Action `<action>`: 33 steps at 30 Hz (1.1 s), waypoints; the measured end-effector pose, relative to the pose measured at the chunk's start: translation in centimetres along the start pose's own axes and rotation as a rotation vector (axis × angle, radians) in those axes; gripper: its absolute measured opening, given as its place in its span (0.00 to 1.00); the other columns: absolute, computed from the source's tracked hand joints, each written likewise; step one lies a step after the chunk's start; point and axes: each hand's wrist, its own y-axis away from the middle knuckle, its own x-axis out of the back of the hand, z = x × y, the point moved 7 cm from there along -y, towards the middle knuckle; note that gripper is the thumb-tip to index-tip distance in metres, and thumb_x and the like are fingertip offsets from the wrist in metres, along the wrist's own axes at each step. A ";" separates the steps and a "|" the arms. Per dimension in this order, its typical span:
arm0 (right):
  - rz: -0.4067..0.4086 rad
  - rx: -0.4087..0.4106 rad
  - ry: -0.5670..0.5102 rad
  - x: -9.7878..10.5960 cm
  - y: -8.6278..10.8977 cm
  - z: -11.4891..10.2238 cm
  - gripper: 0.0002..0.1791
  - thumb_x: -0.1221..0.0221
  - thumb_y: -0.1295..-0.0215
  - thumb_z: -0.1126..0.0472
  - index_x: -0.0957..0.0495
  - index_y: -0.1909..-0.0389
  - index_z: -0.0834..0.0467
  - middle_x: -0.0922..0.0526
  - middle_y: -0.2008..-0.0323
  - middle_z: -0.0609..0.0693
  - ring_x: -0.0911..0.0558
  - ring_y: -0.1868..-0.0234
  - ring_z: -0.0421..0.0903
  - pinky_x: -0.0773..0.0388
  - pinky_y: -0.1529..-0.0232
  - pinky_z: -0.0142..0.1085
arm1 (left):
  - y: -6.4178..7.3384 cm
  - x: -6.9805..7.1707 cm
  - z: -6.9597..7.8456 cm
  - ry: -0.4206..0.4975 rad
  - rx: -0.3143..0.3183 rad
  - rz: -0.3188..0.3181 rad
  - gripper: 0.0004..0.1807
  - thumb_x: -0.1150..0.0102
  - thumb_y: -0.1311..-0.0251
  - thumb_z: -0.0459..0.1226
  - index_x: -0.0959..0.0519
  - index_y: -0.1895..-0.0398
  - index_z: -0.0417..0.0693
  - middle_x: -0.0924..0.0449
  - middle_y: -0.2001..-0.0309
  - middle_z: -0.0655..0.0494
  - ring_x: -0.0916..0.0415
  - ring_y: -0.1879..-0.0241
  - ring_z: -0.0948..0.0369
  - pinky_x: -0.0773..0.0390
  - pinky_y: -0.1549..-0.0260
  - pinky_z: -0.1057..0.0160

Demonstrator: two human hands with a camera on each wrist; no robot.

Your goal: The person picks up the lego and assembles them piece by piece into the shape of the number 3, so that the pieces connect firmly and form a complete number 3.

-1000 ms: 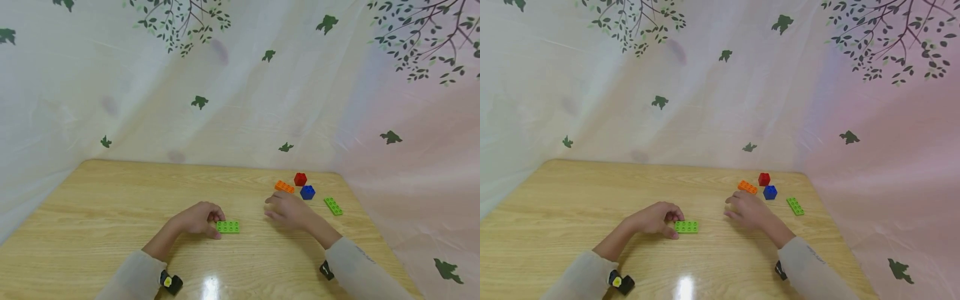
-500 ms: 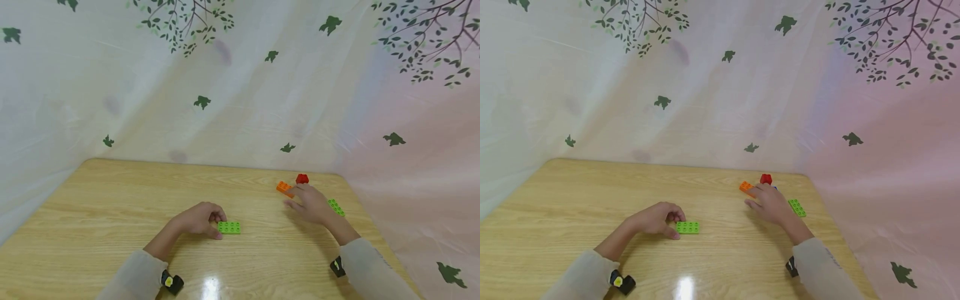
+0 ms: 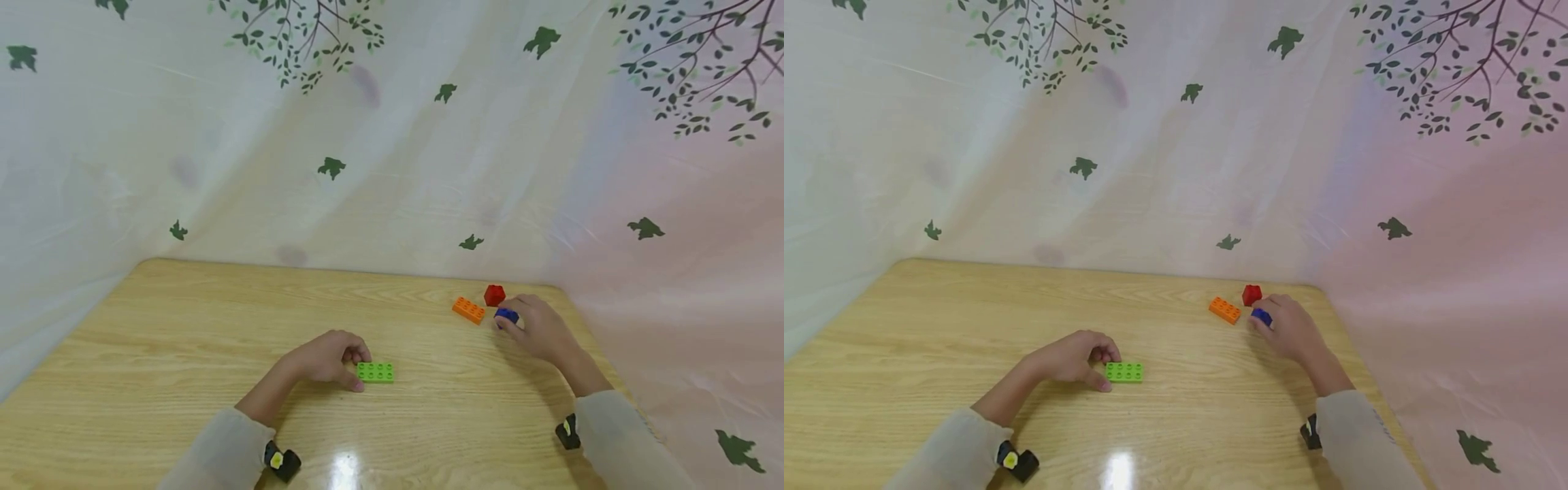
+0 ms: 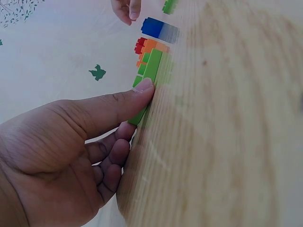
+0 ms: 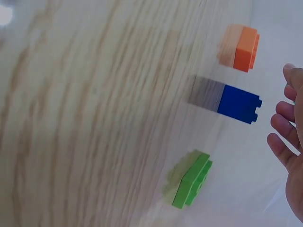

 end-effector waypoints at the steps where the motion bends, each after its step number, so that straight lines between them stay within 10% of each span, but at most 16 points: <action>1: -0.008 -0.016 -0.009 0.0 0.1 0.4 0.18 0.34 0.31 0.56 0.17 0.49 0.66 0.15 0.52 0.61 0.18 0.49 0.62 0.23 0.45 0.58 | 0.0 0.0 0.0 0.001 0.001 0.000 0.18 0.19 0.49 0.39 0.17 0.57 0.51 0.22 0.62 0.62 0.28 0.61 0.60 0.27 0.58 0.61; 33: -0.143 -0.276 -0.205 -1.5 1.4 5.2 0.32 0.33 0.32 0.55 0.29 0.33 0.67 0.23 0.40 0.68 0.24 0.42 0.68 0.27 0.44 0.65 | 0.2 -0.1 0.3 -0.020 0.008 0.017 0.19 0.19 0.50 0.39 0.18 0.57 0.50 0.22 0.62 0.61 0.28 0.61 0.59 0.28 0.58 0.60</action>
